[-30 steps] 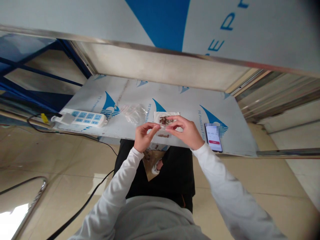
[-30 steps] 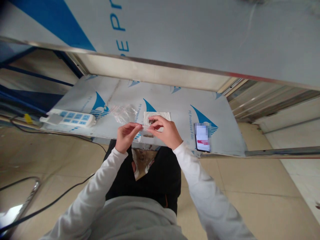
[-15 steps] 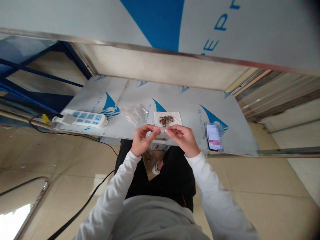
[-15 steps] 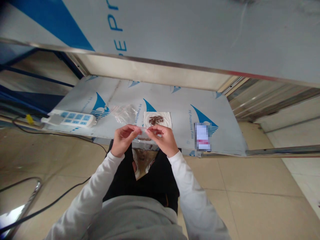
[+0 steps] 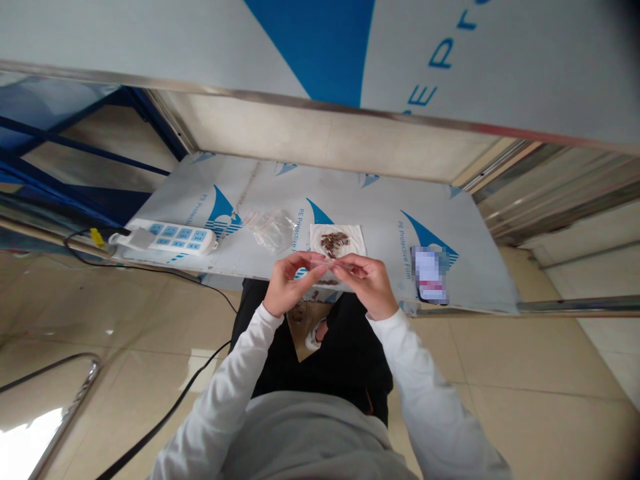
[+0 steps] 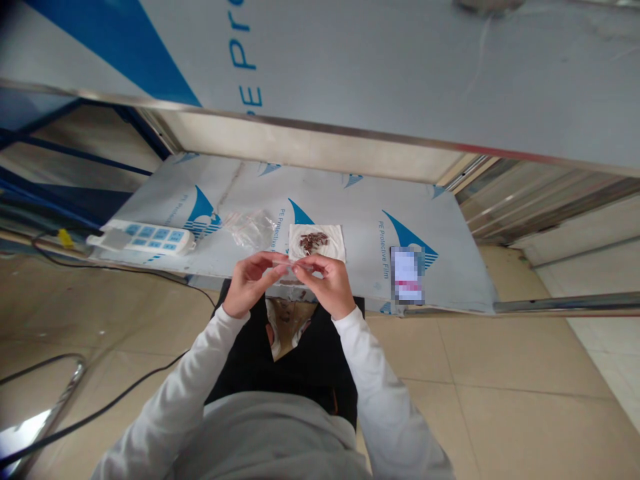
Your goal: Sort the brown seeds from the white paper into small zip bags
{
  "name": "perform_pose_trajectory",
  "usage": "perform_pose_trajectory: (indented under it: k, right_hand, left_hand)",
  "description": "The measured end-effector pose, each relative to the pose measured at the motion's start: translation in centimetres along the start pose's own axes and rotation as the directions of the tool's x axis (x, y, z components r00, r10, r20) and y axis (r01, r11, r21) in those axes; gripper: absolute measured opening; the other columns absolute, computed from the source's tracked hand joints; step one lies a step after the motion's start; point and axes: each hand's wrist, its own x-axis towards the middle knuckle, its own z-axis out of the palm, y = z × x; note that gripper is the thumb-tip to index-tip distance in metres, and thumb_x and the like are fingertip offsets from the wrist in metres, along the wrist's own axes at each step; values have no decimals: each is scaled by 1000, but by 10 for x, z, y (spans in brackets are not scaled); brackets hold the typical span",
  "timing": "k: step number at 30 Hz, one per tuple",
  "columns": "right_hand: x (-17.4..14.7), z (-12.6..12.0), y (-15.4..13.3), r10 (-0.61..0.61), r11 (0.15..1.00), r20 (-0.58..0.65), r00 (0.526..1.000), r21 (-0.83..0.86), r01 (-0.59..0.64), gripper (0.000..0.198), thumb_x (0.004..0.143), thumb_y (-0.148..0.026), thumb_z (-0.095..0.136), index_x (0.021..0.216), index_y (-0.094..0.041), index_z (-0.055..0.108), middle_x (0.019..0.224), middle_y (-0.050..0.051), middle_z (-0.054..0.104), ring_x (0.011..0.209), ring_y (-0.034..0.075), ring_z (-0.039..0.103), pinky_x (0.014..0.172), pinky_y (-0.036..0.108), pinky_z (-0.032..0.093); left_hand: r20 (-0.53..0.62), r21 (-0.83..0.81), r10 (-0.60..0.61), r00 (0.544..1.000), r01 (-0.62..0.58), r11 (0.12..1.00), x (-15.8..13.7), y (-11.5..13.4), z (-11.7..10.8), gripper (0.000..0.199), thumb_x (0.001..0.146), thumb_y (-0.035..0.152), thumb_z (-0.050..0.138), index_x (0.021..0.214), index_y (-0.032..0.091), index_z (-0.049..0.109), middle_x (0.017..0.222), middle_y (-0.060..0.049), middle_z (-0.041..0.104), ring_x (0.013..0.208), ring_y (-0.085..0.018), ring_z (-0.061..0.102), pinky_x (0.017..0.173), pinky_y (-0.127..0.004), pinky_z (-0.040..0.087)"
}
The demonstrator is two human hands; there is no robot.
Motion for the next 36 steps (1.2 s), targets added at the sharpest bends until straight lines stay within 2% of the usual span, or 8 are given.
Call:
perform_pose_trajectory:
  k: [7, 10, 13, 20, 23, 28, 33, 36]
  right_hand:
    - [-8, 4, 5, 112, 984, -39, 993, 142, -106, 21, 71, -34, 74, 83, -17, 69, 82, 5, 72, 76, 17, 66, 72, 28, 52]
    - [-13, 2, 7, 93, 987, -69, 993, 138, -83, 18, 72, -33, 74, 80, -18, 70, 79, 4, 72, 74, 16, 66, 72, 28, 52]
    - [-14, -1, 9, 68, 995, -10, 998, 78, -67, 15, 74, -32, 73, 79, -18, 71, 79, 4, 72, 75, 17, 66, 73, 28, 52]
    - [-21, 1, 16, 143, 979, -41, 989, 150, -136, 19, 74, -35, 72, 82, -18, 71, 79, 4, 72, 73, 17, 66, 69, 28, 53]
    - [-23, 2, 17, 100, 989, -79, 992, 118, -90, 18, 75, -35, 71, 77, -18, 68, 75, 3, 69, 69, 16, 64, 67, 27, 52]
    - [-24, -2, 18, 48, 999, -1, 999, 17, -48, 18, 79, -36, 68, 79, -18, 69, 79, 4, 69, 76, 18, 64, 71, 27, 51]
    - [-30, -4, 21, 85, 996, -12, 996, -1, -85, 25, 85, -40, 59, 85, -18, 69, 82, 5, 71, 77, 19, 66, 72, 29, 52]
    - [-35, -3, 20, 52, 993, -45, 998, -101, -56, 26, 87, -40, 56, 83, -18, 70, 82, 5, 71, 77, 20, 65, 73, 29, 51]
  left_hand:
    - [-48, 85, 38, 998, -34, 996, -1, 0, 2, 14, 77, 28, 70, 76, 14, 69, 68, -4, 68, 64, -13, 60, 66, -25, 48]
    - [-15, 44, 12, 1000, -11, 999, -3, -1, 3, 15, 79, 29, 68, 79, 14, 67, 68, -3, 67, 65, -13, 61, 65, -25, 48]
    - [46, 34, -9, 999, 7, 999, -2, -3, 3, 16, 78, 30, 68, 83, 14, 68, 74, -5, 70, 68, -14, 63, 66, -25, 49]
    - [35, 202, 29, 999, -35, 979, -3, -3, 7, 16, 77, 30, 70, 78, 14, 69, 73, -6, 72, 69, -15, 66, 70, -26, 51]
    - [24, 203, -3, 1000, -2, 979, -5, -6, 9, 19, 76, 33, 70, 78, 14, 70, 75, -6, 73, 70, -16, 67, 70, -26, 53]
    - [89, 97, -73, 993, 65, 993, -5, -15, 7, 22, 70, 34, 75, 81, 14, 73, 81, -7, 75, 75, -19, 69, 70, -27, 54]
    - [67, 221, -50, 997, 34, 975, -8, -14, 11, 19, 74, 34, 72, 77, 16, 73, 77, -7, 75, 72, -20, 69, 70, -29, 53]
    - [15, 340, 26, 1000, -29, 940, -13, -11, 17, 17, 77, 34, 68, 78, 17, 73, 77, -7, 74, 72, -20, 68, 70, -30, 52]
